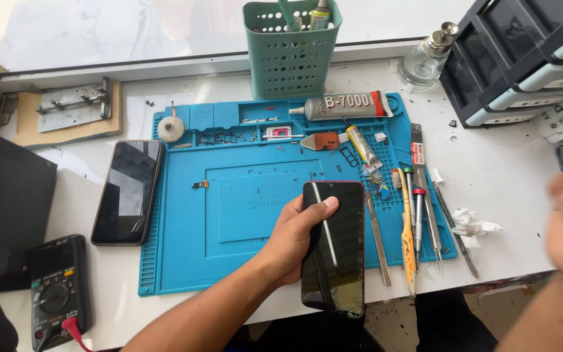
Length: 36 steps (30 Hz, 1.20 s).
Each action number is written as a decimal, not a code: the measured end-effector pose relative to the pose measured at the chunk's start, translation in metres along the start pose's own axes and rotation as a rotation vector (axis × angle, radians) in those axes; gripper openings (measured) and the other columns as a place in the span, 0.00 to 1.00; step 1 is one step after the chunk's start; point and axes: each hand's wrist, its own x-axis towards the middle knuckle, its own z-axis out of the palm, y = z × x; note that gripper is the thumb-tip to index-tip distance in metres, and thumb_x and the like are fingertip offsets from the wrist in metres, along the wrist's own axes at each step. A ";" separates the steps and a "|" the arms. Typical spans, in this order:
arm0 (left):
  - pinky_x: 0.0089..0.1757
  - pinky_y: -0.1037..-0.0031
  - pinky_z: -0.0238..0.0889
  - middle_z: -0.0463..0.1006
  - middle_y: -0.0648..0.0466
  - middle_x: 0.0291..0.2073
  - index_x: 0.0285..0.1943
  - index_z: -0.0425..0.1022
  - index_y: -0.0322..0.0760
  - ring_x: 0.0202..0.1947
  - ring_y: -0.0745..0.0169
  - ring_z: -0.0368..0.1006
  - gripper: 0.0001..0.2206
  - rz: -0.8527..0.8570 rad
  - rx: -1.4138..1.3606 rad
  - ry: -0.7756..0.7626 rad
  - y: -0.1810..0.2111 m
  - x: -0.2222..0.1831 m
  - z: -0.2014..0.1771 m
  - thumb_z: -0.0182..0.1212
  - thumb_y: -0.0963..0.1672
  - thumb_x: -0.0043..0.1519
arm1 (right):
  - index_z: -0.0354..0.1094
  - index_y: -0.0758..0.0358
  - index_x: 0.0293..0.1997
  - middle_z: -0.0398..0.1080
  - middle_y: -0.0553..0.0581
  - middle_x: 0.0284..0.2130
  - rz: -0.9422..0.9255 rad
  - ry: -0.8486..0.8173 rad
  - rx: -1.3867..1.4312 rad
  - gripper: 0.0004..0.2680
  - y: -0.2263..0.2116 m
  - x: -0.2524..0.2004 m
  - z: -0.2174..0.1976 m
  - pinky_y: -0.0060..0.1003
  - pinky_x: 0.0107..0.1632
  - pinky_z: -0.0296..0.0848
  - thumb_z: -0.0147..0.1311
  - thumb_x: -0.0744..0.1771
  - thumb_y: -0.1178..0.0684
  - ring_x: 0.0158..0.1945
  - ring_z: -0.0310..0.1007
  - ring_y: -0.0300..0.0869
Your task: A technician cleans the frame of a smartphone and fits a replacement screen onto it at a repair station.
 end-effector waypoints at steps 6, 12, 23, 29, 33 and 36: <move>0.35 0.55 0.76 0.79 0.44 0.35 0.52 0.73 0.33 0.34 0.46 0.79 0.15 0.057 0.051 0.018 -0.003 0.003 0.000 0.61 0.46 0.61 | 0.68 0.71 0.48 0.74 0.64 0.39 -0.517 0.515 -1.269 0.06 0.272 0.053 0.245 0.28 0.32 0.71 0.56 0.69 0.59 0.27 0.68 0.42; 0.34 0.58 0.76 0.79 0.42 0.37 0.52 0.73 0.33 0.34 0.45 0.78 0.14 0.048 0.049 0.025 -0.006 0.005 0.001 0.61 0.45 0.62 | 0.73 0.65 0.42 0.72 0.62 0.52 -0.287 0.421 -1.403 0.04 0.287 0.050 0.224 0.33 0.39 0.75 0.55 0.67 0.58 0.37 0.74 0.42; 0.36 0.69 0.75 0.78 0.50 0.35 0.52 0.76 0.31 0.33 0.58 0.76 0.15 0.281 0.240 -0.128 -0.016 0.006 -0.003 0.61 0.47 0.63 | 0.78 0.76 0.45 0.75 0.62 0.27 -0.060 0.637 -1.051 0.08 0.296 0.050 0.200 0.30 0.25 0.63 0.59 0.65 0.61 0.21 0.63 0.43; 0.39 0.68 0.76 0.79 0.49 0.36 0.54 0.76 0.31 0.36 0.57 0.77 0.17 0.292 0.306 -0.099 -0.015 0.004 0.000 0.61 0.48 0.63 | 0.81 0.71 0.43 0.75 0.58 0.23 -0.101 0.641 -1.237 0.08 0.300 0.051 0.207 0.28 0.23 0.61 0.62 0.64 0.58 0.19 0.63 0.39; 0.40 0.69 0.75 0.79 0.50 0.36 0.55 0.76 0.31 0.37 0.58 0.77 0.18 0.301 0.358 -0.085 -0.014 0.002 0.002 0.60 0.49 0.62 | 0.84 0.64 0.43 0.71 0.54 0.16 -0.113 0.704 -1.408 0.08 0.303 0.051 0.218 0.30 0.23 0.61 0.64 0.64 0.54 0.18 0.61 0.39; 0.41 0.67 0.78 0.81 0.49 0.41 0.57 0.76 0.31 0.40 0.58 0.78 0.19 0.355 0.379 -0.115 -0.014 0.000 0.003 0.60 0.49 0.63 | 0.83 0.67 0.44 0.84 0.57 0.30 -0.144 0.705 -1.407 0.08 0.305 0.053 0.222 0.27 0.39 0.78 0.65 0.63 0.57 0.32 0.79 0.37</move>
